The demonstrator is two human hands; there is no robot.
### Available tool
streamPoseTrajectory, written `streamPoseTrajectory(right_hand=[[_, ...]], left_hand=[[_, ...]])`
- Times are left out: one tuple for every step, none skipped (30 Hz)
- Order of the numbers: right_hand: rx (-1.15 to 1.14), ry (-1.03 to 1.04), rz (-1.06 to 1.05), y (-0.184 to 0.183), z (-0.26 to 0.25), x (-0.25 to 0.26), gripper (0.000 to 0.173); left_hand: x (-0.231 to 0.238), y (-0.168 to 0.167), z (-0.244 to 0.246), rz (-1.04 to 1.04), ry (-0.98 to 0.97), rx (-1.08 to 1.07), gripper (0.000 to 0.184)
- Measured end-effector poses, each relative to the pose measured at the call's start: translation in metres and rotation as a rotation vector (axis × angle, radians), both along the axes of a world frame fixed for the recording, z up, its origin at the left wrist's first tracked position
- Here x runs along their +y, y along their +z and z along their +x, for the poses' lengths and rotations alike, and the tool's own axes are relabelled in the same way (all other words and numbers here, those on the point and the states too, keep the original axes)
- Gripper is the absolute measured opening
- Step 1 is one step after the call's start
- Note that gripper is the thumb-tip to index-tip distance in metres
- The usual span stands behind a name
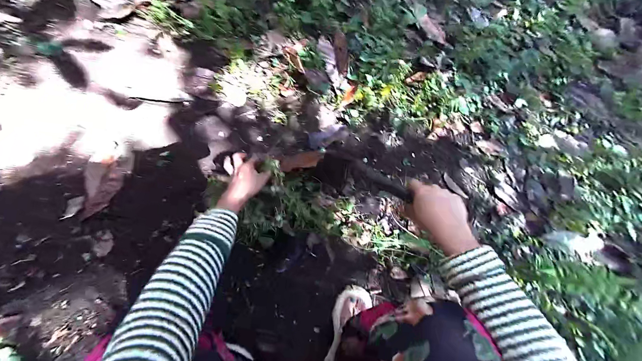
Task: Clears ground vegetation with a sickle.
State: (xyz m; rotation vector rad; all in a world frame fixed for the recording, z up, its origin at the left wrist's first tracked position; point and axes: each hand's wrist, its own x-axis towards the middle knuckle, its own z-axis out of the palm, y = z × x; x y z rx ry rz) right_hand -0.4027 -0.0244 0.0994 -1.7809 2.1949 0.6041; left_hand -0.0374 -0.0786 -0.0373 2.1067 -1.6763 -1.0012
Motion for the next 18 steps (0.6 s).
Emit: streamPoseTrajectory(right_hand=[[-0.004, -0.056, -0.027, 0.002, -0.016, 0.01, 0.033], [0.012, -0.104, -0.049, 0.007, -0.031, 0.018, 0.034], [0.046, -0.148, -0.057, 0.012, -0.045, 0.026, 0.035], [0.092, -0.177, -0.06, 0.013, -0.057, 0.035, 0.034], [0.136, -0.192, -0.056, 0.012, -0.068, 0.043, 0.033], [0.172, -0.207, -0.041, 0.008, -0.078, 0.05, 0.032], [0.196, -0.233, -0.008, 0.002, -0.087, 0.056, 0.03], [0.21, -0.268, 0.033, -0.005, -0.094, 0.06, 0.03], [0.216, -0.299, 0.058, -0.012, -0.1, 0.065, 0.03], [0.22, -0.321, 0.069, -0.015, -0.105, 0.067, 0.03], [0.227, -0.329, 0.069, -0.017, -0.106, 0.068, 0.028], [0.232, -0.323, 0.063, -0.018, -0.105, 0.068, 0.026], [0.23, -0.306, 0.048, -0.019, -0.102, 0.068, 0.024], [0.229, -0.284, 0.035, -0.019, -0.097, 0.067, 0.023], [0.229, -0.255, 0.022, -0.018, -0.093, 0.065, 0.021], [0.23, -0.218, 0.001, -0.017, -0.089, 0.064, 0.02], [0.228, -0.196, -0.005, -0.016, -0.086, 0.062, 0.02], [0.225, -0.182, -0.004, -0.015, -0.083, 0.06, 0.018]], left_hand=[[-0.014, -0.02, 0.0, -0.035, -0.01, -0.029, 0.049], [-0.028, -0.039, -0.001, -0.029, -0.038, -0.067, 0.053], [-0.04, -0.055, -0.003, 0.018, -0.072, -0.112, 0.058], [-0.048, -0.068, -0.009, 0.088, -0.084, -0.141, 0.065], [-0.051, -0.081, -0.02, 0.154, -0.079, -0.134, 0.071], [-0.049, -0.092, -0.037, 0.2, -0.076, -0.098, 0.077], [-0.042, -0.098, -0.059, 0.23, -0.08, -0.05, 0.081], [-0.033, -0.101, -0.087, 0.259, -0.12, -0.02, 0.083], [-0.021, -0.1, -0.118, 0.28, -0.205, -0.026, 0.083], [-0.007, -0.099, -0.149, 0.295, -0.316, -0.047, 0.084], [0.012, -0.099, -0.179, 0.303, -0.456, -0.089, 0.087], [0.038, -0.103, -0.205, 0.29, -0.599, -0.14, 0.092], [0.067, -0.11, -0.226, 0.276, -0.738, -0.182, 0.096], [0.095, -0.121, -0.242, 0.282, -0.848, -0.208, 0.097], [0.122, -0.13, -0.251, 0.265, -0.928, -0.208, 0.097], [0.141, -0.133, -0.254, 0.244, -0.981, -0.209, 0.094], [0.154, -0.134, -0.253, 0.223, -1.014, -0.216, 0.09], [0.161, -0.133, -0.25, 0.211, -1.042, -0.233, 0.086]])
